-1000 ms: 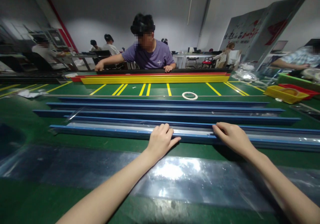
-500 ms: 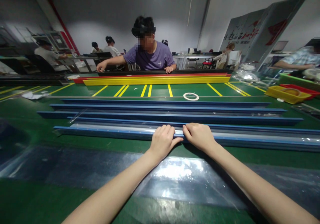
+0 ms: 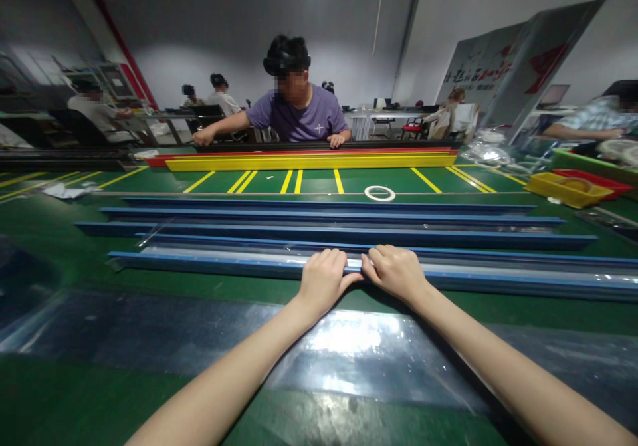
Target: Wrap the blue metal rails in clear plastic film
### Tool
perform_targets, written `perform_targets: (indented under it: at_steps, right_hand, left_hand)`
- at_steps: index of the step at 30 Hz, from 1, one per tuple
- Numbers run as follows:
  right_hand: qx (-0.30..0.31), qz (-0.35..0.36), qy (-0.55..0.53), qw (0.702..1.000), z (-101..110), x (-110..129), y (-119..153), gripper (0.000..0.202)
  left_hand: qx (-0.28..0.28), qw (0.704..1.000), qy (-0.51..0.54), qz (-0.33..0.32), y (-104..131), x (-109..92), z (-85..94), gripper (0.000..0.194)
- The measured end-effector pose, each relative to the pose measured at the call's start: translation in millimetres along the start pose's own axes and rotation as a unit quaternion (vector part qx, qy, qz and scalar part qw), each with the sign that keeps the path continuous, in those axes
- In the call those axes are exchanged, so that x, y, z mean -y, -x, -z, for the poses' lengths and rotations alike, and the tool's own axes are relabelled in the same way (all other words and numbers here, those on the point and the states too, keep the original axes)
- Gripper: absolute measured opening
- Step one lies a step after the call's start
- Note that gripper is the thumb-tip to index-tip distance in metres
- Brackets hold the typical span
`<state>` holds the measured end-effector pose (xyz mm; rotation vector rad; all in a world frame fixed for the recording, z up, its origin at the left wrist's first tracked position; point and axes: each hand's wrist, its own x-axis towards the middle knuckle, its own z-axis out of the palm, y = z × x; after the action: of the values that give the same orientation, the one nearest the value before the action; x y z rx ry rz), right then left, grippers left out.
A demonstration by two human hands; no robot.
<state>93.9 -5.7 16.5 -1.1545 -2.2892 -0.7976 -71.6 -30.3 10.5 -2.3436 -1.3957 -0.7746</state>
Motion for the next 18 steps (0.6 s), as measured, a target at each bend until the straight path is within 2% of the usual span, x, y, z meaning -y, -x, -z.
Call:
perform_targets:
  at_steps: [12, 15, 18]
  right_hand:
    - [0.031, -0.054, 0.01, 0.998, -0.9, 1.7, -2.2, 0.036]
    - [0.014, -0.057, 0.026, 0.998, -0.2, -0.5, 0.4, 0.037]
    - [-0.019, -0.019, 0.032, 0.999, 2.4, -8.9, 7.0, 0.037]
  left_hand:
    - [-0.029, 0.999, -0.005, -0.022, 4.0, 1.7, -3.4, 0.034]
    - [-0.025, 0.999, -0.008, -0.019, 4.6, 2.0, -3.0, 0.034]
    - [-0.016, 1.0, -0.017, -0.019, 4.7, 2.1, -2.7, 0.036]
